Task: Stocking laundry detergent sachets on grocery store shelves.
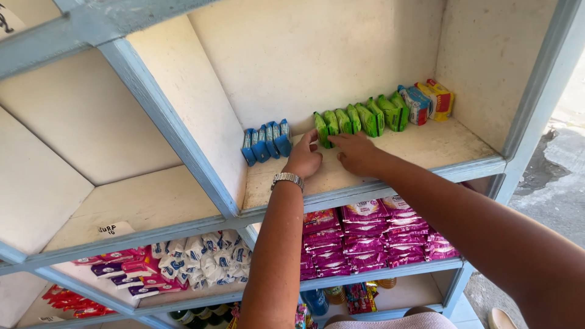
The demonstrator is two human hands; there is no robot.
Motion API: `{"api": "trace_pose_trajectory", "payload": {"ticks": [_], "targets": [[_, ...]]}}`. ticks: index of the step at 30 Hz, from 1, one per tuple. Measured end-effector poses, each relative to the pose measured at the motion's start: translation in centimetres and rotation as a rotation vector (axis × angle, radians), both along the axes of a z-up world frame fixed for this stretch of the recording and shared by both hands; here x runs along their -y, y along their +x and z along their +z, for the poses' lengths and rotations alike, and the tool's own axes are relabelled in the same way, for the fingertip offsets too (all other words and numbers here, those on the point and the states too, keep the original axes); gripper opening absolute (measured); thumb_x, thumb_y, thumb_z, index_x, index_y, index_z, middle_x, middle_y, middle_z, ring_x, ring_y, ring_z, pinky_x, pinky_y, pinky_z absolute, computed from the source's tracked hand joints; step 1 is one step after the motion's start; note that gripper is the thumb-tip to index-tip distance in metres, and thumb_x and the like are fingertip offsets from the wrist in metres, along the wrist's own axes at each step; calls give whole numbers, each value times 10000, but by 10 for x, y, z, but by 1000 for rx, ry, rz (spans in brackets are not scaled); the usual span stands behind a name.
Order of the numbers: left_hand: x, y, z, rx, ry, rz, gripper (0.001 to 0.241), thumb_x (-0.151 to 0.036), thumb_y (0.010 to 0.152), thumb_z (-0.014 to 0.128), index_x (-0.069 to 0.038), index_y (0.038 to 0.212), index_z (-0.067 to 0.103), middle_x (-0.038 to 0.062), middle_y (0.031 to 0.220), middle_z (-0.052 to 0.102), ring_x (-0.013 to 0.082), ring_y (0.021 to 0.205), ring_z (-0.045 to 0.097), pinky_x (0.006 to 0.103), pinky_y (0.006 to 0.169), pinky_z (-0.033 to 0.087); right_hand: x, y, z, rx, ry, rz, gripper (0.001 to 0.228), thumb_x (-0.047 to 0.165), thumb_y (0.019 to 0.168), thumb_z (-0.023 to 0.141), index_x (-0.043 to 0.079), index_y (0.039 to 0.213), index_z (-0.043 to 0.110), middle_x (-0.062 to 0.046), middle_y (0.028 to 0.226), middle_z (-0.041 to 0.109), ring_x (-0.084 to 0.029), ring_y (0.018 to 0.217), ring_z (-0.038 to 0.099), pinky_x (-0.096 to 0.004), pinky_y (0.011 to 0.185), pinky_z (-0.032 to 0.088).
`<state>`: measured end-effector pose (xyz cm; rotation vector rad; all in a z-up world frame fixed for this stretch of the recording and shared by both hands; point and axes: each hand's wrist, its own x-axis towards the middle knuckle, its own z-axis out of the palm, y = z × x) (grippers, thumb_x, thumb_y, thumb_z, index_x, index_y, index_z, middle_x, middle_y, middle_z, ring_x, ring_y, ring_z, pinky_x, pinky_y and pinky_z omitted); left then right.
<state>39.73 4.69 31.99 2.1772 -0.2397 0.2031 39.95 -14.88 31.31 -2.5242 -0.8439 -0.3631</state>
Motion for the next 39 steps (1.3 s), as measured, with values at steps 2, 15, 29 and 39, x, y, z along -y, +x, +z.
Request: {"api": "trace_pose_trajectory", "payload": {"ticks": [2, 15, 29, 39], "targets": [[3, -5, 5, -10, 54, -7, 768, -33, 856, 603, -154, 1574, 358, 64, 1533, 531, 224, 1336, 571, 355, 1086, 475, 3, -11, 5, 37, -98, -40, 633, 181, 936, 597, 141, 1543, 424, -121, 1512, 495, -344, 1261, 488, -450, 1100, 385], [9, -10, 13, -10, 94, 57, 810, -57, 837, 669, -140, 1574, 344, 119, 1534, 519, 246, 1350, 568, 362, 1100, 474, 5, -62, 40, -76, -132, -228, 441, 296, 1015, 544, 193, 1443, 521, -65, 1456, 545, -288, 1292, 497, -500, 1111, 408], [10, -19, 19, -18, 105, 21, 831, -33, 818, 655, -186, 1572, 342, 100, 1558, 487, 248, 1363, 532, 374, 1093, 454, 7, -45, 21, -43, -110, -344, 430, 317, 980, 593, 68, 1326, 539, -128, 1357, 528, -305, 1346, 414, -586, 1072, 330], [13, -17, 22, -5, 147, 118, 845, -81, 844, 707, -150, 1582, 302, 202, 1496, 509, 290, 1362, 532, 398, 1087, 462, 7, -61, 35, -31, 27, -372, 541, 332, 939, 660, 72, 1372, 465, -172, 1406, 450, -349, 1346, 421, -574, 1060, 370]]}}
